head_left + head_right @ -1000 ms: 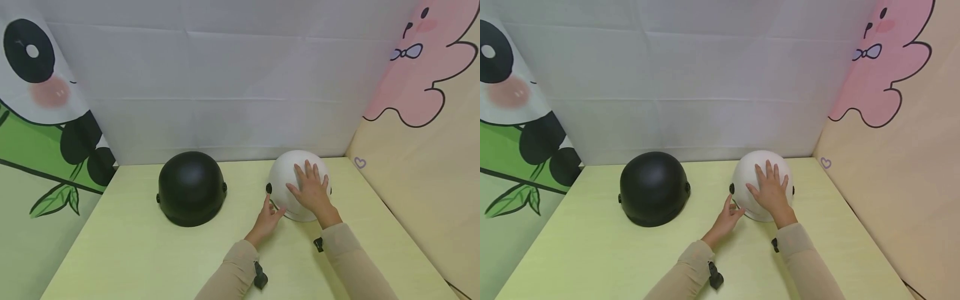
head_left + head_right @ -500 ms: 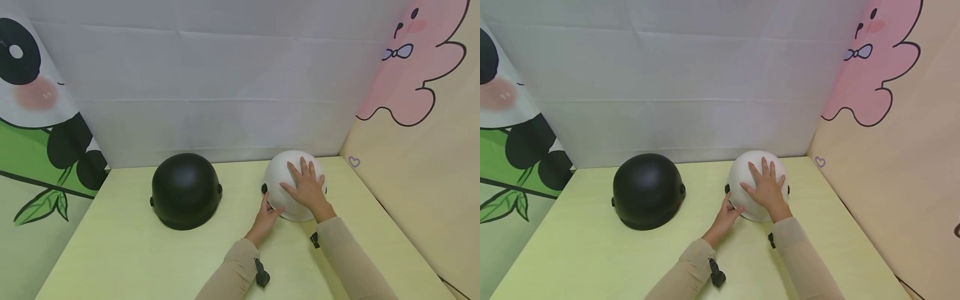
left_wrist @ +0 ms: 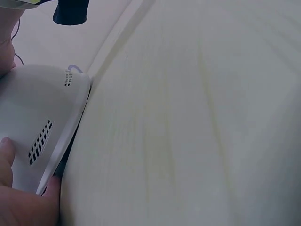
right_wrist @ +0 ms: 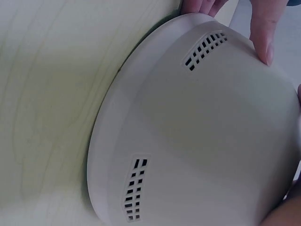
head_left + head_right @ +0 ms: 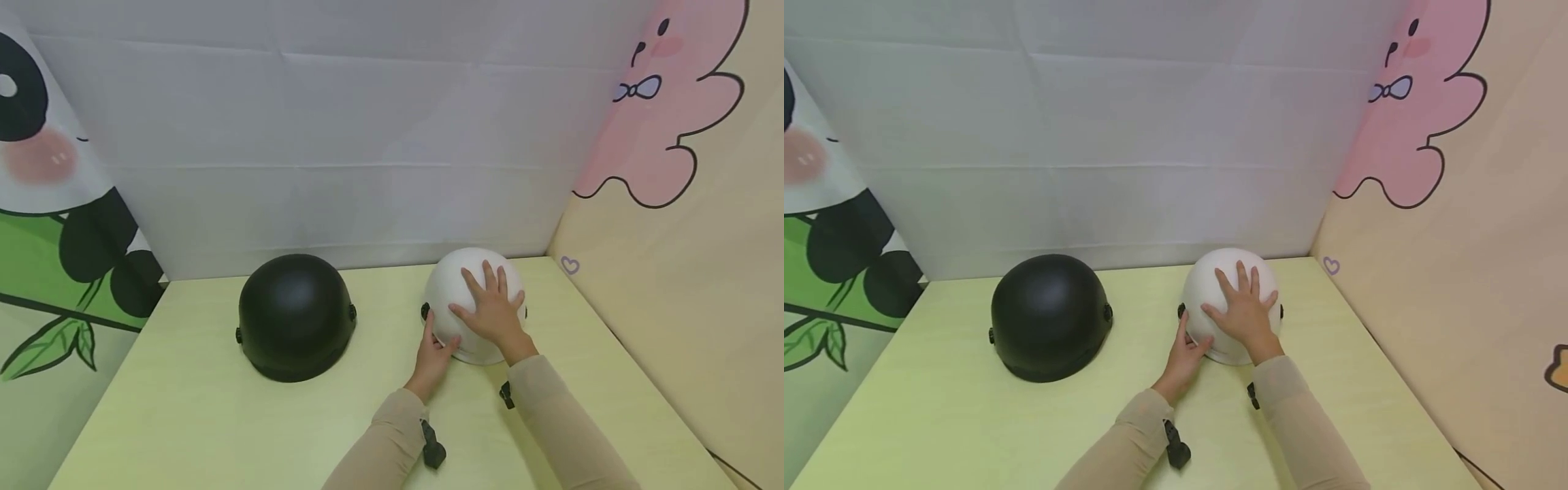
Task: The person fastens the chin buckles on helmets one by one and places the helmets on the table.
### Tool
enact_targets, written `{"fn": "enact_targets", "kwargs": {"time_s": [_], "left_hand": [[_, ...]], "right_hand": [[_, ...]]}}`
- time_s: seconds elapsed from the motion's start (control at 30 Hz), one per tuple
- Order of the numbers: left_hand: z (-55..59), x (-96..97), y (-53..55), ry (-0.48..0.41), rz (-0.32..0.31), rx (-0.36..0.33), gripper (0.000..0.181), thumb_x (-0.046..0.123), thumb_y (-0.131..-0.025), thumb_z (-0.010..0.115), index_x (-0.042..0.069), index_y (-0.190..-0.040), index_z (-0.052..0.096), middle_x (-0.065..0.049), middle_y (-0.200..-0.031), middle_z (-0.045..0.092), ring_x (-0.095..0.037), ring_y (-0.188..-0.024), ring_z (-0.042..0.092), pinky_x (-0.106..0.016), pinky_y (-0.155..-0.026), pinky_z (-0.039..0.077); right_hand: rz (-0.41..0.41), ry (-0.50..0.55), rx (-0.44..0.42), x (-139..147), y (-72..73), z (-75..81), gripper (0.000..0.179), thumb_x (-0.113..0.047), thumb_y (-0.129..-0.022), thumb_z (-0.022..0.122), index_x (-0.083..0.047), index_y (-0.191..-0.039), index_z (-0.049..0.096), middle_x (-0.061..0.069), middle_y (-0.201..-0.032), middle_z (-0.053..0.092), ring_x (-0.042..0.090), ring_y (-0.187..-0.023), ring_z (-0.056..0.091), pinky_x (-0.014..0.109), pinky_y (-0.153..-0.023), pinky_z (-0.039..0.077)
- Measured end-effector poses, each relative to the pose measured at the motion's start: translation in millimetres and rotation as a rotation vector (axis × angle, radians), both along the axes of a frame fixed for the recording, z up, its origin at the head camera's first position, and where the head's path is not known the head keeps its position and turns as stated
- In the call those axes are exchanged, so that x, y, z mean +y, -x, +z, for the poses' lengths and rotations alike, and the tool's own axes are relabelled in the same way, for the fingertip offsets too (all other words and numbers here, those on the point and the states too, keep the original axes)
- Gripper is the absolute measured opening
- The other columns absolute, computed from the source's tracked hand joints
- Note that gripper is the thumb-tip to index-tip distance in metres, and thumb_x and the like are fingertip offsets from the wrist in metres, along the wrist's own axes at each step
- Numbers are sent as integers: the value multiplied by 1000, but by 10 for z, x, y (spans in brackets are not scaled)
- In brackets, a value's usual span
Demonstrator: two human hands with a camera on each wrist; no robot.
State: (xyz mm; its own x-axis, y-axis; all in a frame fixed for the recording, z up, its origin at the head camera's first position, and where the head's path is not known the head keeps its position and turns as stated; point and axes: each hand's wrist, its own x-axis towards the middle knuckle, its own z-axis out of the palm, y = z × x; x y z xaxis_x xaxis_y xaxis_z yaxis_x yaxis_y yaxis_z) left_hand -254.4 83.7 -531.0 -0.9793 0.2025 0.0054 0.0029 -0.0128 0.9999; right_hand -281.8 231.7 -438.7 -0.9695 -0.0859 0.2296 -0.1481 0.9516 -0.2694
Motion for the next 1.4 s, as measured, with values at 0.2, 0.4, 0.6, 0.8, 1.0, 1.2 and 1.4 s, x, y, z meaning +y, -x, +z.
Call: {"fn": "enact_targets", "kwargs": {"time_s": [0.2, 0.4, 0.6, 0.8, 1.0, 1.2, 1.4], "left_hand": [[-17, 9, 16, 68, 27, 36, 82, 29, -98, 61, 14, -158, 7, -26, -152, 27, -38, -127, 44, -47, -99, 41], [-1, 7, 15, 63, 30, 49, 81, 29, -98, 61, 15, -158, 8, -25, -154, 22, -41, -133, 37, -49, -102, 37], [21, 0, 9, 26, 18, 59, 81, 27, -98, 61, 15, -158, 9, -23, -156, 19, -39, -137, 31, -48, -106, 32], [50, -13, 22, -15, 21, 83, 82, 26, -97, 63, 17, -158, 9, -19, -158, 17, -37, -139, 28, -47, -108, 29], [100, -34, 8, -67, 26, 91, 83, 26, -96, 65, 21, -158, 10, -16, -159, 15, -37, -138, 28, -47, -108, 29], [133, -49, -9, -76, 22, 89, 83, 31, -94, 65, 28, -158, 12, -14, -159, 16, -35, -138, 29, -46, -108, 30], [195, -69, -9, -80, 29, 99, 84, 32, -93, 68, 35, -157, 14, -11, -159, 16, -34, -137, 30, -47, -107, 30]], "right_hand": [[1, -2, 37, -9, -8, -47, 78, -60, -90, 57, -22, -153, 33, 17, -160, 6, 43, -144, -2, 82, -91, 4], [-10, -10, 49, -13, -26, -35, 76, -58, -91, 56, -23, -154, 32, 17, -160, 6, 42, -144, -3, 81, -92, 6], [-25, -16, 42, -9, -38, -28, 77, -59, -92, 53, -23, -155, 29, 17, -160, 5, 43, -143, -2, 81, -92, 6], [-32, 2, 46, -6, -42, 8, 78, -60, -92, 53, -22, -155, 28, 17, -160, 6, 44, -143, -1, 81, -92, 7], [-46, 21, 42, -16, -59, 65, 78, -61, -92, 50, -22, -155, 27, 18, -160, 7, 45, -143, 1, 80, -93, 10], [-56, 61, 42, -27, -108, 157, 78, -59, -92, 52, -20, -155, 27, 19, -159, 8, 45, -142, 3, 79, -92, 12], [-70, 87, 18, -30, -110, 202, 80, -60, -93, 50, -20, -156, 24, 19, -160, 6, 45, -142, 2, 79, -93, 13]]}}
